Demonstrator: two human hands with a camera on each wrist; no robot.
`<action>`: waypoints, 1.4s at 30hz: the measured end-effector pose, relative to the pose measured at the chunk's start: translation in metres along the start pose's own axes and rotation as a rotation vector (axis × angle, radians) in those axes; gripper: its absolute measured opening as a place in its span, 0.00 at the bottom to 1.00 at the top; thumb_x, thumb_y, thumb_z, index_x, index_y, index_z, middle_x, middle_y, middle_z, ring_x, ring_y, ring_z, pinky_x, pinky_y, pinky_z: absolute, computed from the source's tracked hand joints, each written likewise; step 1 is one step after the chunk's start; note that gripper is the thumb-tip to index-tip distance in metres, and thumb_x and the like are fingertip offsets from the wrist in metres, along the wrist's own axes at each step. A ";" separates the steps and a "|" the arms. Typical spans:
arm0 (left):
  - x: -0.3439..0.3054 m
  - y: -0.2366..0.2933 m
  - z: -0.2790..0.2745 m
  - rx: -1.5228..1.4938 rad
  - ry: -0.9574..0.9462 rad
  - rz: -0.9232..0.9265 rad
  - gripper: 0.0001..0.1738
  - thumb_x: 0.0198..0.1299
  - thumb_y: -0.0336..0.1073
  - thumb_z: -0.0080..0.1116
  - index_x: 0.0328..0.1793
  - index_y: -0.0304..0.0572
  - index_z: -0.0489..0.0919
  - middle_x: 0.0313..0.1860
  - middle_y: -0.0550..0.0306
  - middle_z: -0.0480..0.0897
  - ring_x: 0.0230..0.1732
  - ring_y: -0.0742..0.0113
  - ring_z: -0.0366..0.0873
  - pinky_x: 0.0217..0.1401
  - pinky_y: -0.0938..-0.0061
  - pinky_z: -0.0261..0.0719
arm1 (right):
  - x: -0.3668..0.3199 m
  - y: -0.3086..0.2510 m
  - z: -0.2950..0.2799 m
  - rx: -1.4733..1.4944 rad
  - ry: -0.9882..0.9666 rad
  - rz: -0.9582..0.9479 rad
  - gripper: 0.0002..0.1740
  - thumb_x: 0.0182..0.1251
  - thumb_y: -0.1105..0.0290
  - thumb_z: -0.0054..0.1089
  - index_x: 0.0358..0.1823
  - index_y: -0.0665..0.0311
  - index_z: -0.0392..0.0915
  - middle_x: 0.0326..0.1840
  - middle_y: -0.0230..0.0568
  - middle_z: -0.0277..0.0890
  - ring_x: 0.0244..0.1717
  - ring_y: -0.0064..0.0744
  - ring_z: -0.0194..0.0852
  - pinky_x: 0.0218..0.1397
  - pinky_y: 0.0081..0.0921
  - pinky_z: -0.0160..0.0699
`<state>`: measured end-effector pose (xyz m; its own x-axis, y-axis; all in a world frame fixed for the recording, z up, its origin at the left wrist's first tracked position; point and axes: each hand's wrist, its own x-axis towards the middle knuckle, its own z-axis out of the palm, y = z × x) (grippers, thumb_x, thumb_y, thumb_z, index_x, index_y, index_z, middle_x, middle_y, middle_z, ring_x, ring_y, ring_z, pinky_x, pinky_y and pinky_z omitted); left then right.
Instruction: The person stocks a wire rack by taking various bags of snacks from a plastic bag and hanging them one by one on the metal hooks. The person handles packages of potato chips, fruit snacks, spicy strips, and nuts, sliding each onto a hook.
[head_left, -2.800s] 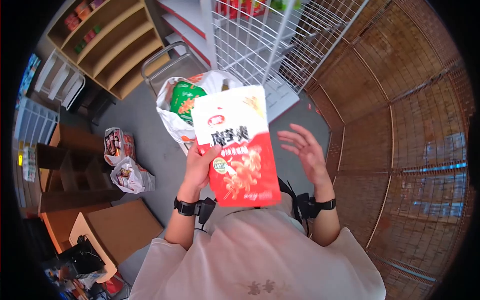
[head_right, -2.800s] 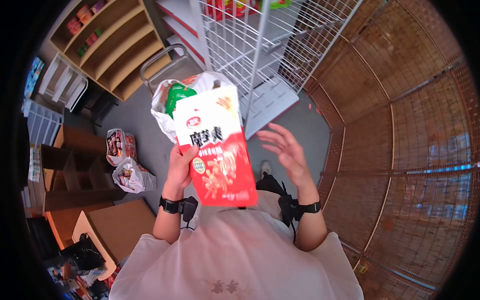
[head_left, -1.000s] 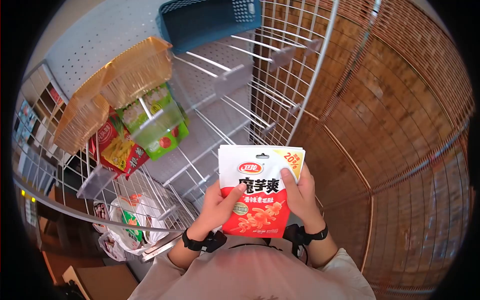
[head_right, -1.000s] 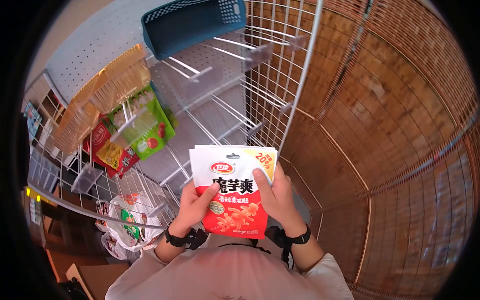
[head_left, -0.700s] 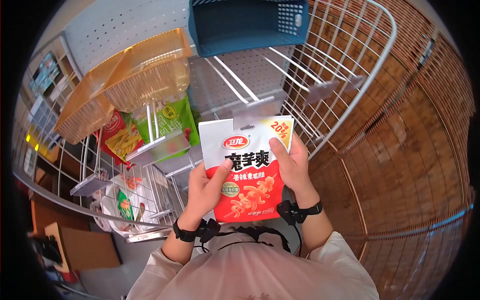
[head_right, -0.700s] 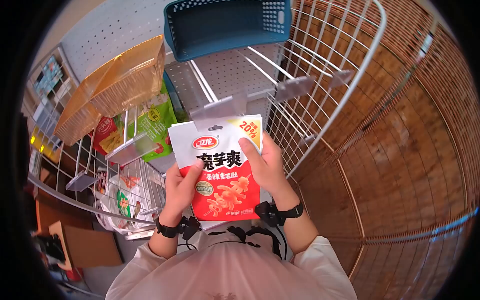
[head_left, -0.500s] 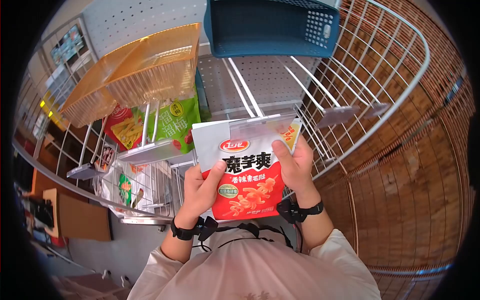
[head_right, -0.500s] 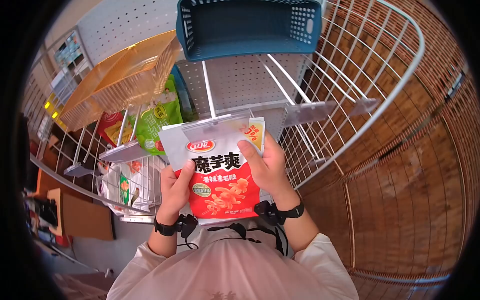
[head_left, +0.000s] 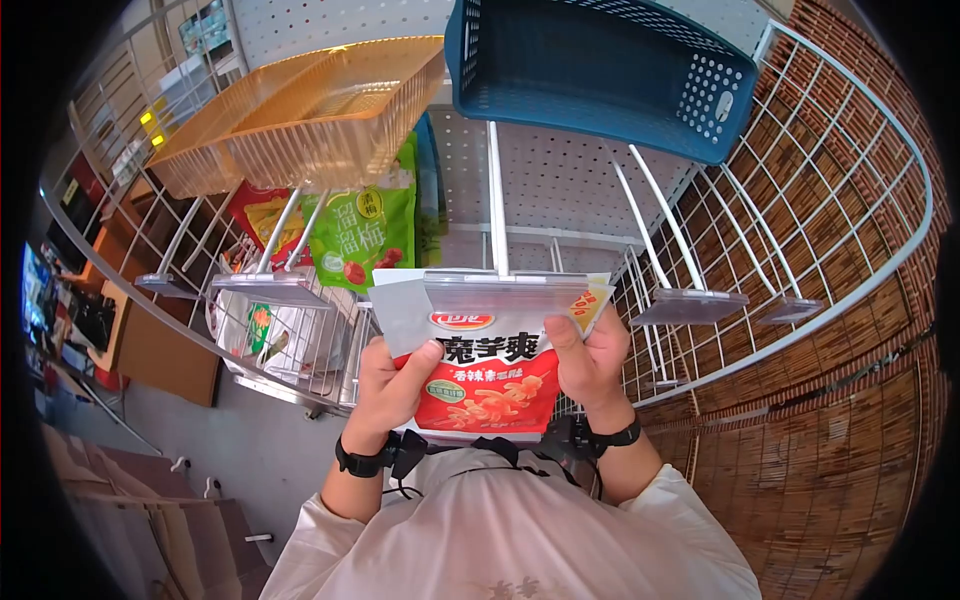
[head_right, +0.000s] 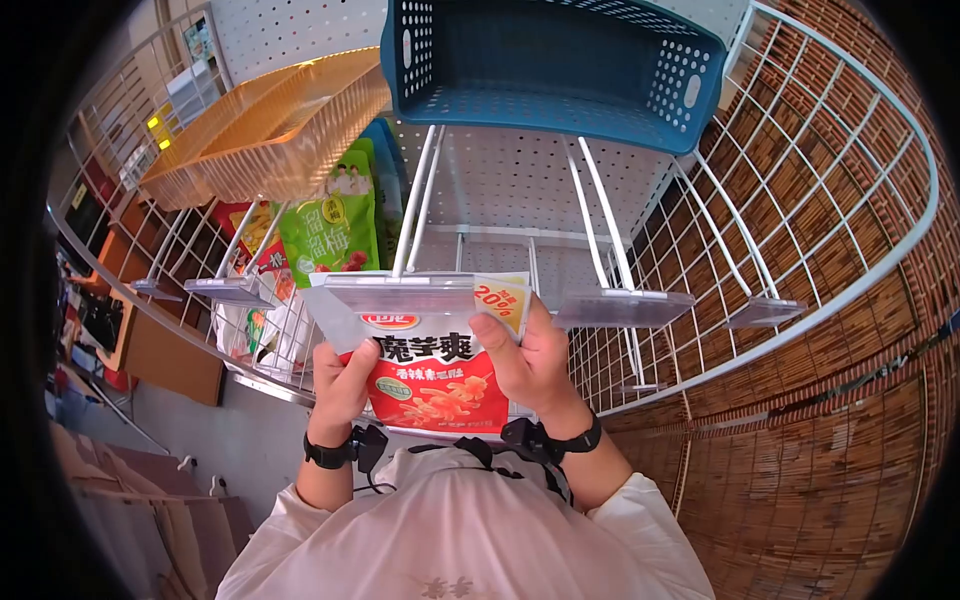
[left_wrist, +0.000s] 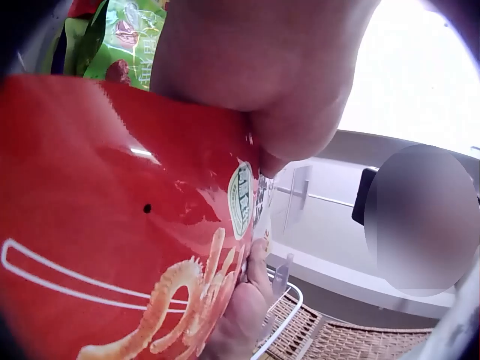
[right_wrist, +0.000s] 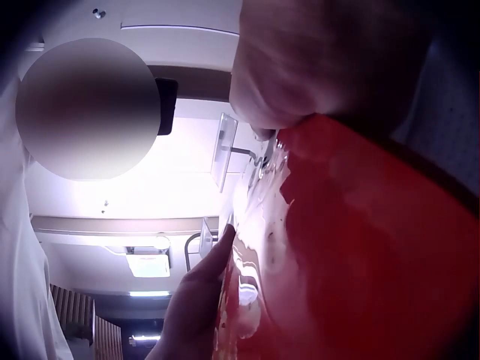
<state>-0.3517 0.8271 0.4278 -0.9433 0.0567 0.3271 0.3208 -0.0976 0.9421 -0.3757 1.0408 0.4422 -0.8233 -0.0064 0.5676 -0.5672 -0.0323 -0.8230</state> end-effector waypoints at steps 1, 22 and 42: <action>0.000 -0.001 0.000 -0.014 0.003 -0.014 0.09 0.65 0.31 0.53 0.42 0.32 0.79 0.32 0.62 0.82 0.33 0.79 0.75 0.36 0.79 0.73 | 0.001 0.001 -0.001 0.012 0.003 0.004 0.16 0.68 0.67 0.59 0.50 0.71 0.74 0.40 0.35 0.80 0.38 0.17 0.73 0.42 0.17 0.72; 0.034 -0.012 0.004 -0.094 0.112 -0.053 0.13 0.66 0.34 0.52 0.51 0.31 0.78 0.42 0.59 0.83 0.42 0.78 0.76 0.45 0.80 0.73 | 0.047 0.012 0.007 0.107 -0.046 0.066 0.16 0.70 0.66 0.55 0.51 0.72 0.73 0.41 0.35 0.80 0.40 0.16 0.73 0.45 0.19 0.73; -0.108 0.020 -0.095 0.078 0.135 -0.241 0.16 0.62 0.28 0.57 0.56 0.35 0.72 0.50 0.56 0.79 0.52 0.68 0.76 0.57 0.72 0.73 | 0.184 0.135 0.010 -0.639 0.205 -0.104 0.18 0.70 0.60 0.52 0.48 0.69 0.75 0.38 0.61 0.76 0.40 0.57 0.76 0.41 0.42 0.72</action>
<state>-0.2513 0.7244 0.4037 -0.9943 -0.0641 0.0854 0.0869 -0.0201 0.9960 -0.6038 1.0248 0.4356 -0.7159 0.1569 0.6804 -0.4940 0.5747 -0.6524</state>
